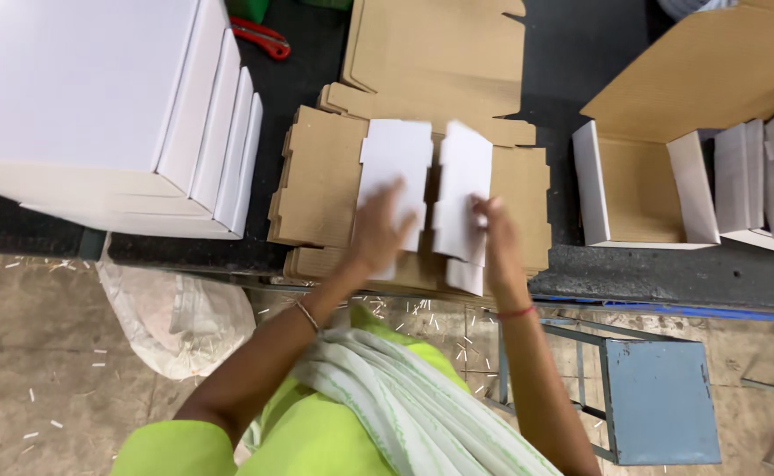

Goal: The person folds and assembles white cardboard boxes, places bubble-wrapped round light fixtures into the boxes, closes the lids, and stacks the finished boxes on the workbench. They repeatedly take flat box blanks, form them, insert a wrapped fixture, and set completed boxes onto a growing stack.

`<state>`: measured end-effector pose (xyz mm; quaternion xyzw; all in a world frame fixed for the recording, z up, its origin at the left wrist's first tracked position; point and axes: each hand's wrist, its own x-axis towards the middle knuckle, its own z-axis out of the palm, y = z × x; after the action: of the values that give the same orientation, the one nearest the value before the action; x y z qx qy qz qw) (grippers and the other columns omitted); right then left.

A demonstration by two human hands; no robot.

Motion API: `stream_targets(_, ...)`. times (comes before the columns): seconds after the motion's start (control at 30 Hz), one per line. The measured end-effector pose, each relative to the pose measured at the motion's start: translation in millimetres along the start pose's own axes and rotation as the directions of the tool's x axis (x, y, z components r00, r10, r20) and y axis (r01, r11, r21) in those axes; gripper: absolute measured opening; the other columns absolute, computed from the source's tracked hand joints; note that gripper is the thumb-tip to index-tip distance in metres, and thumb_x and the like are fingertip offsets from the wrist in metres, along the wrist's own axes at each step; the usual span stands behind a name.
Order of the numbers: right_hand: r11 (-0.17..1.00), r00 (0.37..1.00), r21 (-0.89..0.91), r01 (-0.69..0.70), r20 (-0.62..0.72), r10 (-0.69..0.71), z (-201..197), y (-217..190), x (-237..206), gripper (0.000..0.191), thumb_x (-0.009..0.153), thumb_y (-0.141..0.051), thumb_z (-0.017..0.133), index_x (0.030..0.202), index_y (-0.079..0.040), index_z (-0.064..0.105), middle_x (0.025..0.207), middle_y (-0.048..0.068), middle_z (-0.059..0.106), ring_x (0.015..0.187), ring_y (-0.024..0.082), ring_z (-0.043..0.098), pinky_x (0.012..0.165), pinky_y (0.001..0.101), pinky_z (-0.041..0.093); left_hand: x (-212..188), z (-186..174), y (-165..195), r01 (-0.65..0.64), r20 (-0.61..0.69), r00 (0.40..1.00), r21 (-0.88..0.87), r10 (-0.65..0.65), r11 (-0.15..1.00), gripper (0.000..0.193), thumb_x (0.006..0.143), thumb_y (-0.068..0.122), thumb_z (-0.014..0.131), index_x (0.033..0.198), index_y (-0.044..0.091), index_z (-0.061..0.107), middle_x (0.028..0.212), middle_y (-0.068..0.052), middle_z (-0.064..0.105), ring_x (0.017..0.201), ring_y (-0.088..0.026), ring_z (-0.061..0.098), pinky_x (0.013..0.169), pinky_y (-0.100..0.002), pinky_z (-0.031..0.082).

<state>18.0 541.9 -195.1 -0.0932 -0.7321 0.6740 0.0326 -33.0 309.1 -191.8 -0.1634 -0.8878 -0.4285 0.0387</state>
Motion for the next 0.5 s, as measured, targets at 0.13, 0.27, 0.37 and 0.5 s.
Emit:
stream_targets(0.13, 0.993, 0.987, 0.089, 0.077, -0.149, -0.063, -21, -28, 47, 0.055, 0.108, -0.051, 0.042, 0.127, -0.005, 0.064, 0.114, 0.004, 0.067, 0.101, 0.013, 0.061, 0.086, 0.0281, 0.052, 66, -32, -17, 0.37, -0.057, 0.919, -0.213, -0.389, 0.904, 0.072, 0.101, 0.06, 0.042, 0.143, 0.002, 0.047, 0.143, -0.026, 0.054, 0.126, -0.041, 0.057, 0.102, -0.05, 0.046)
stream_targets(0.27, 0.942, 0.975, 0.314, -0.114, -0.149, 0.168, -15, -33, 100, 0.031, 0.107, -0.038, 0.059, 0.111, -0.007, 0.064, 0.092, -0.001, 0.056, 0.08, 0.011, 0.051, 0.064, 0.027, 0.042, 109, -32, -20, 0.464, -0.057, 0.85, -0.391, -0.524, 0.795, 0.078, 0.096, 0.066, 0.046, 0.136, 0.0, 0.051, 0.133, -0.024, 0.063, 0.123, -0.037, 0.061, 0.1, -0.044, 0.05)
stream_targets(0.37, 0.928, 0.968, 0.348, -0.133, -0.155, 0.197, -10, -32, 103, 0.023, 0.103, -0.029, 0.067, 0.111, -0.007, 0.064, 0.087, 0.001, 0.055, 0.072, 0.014, 0.047, 0.058, 0.0296, 0.038, 120, -28, -23, 0.561, 0.038, 0.777, -0.493, -0.628, 0.665, 0.079, 0.091, 0.065, 0.056, 0.134, -0.001, 0.052, 0.125, -0.021, 0.064, 0.114, -0.031, 0.063, 0.093, -0.041, 0.052)
stream_targets(0.5, 0.913, 0.975, 0.381, 0.147, -0.212, -0.069, 1, -20, 86, 0.024, 0.102, -0.014, 0.072, 0.112, -0.001, 0.055, 0.105, 0.003, 0.064, 0.096, 0.012, 0.06, 0.083, 0.0275, 0.052, 126, -19, -36, 0.395, -0.031, 0.754, -0.776, -0.656, 0.491, 0.071, 0.083, 0.046, 0.081, 0.128, -0.007, 0.064, 0.116, -0.015, 0.071, 0.104, -0.019, 0.067, 0.091, -0.033, 0.055)
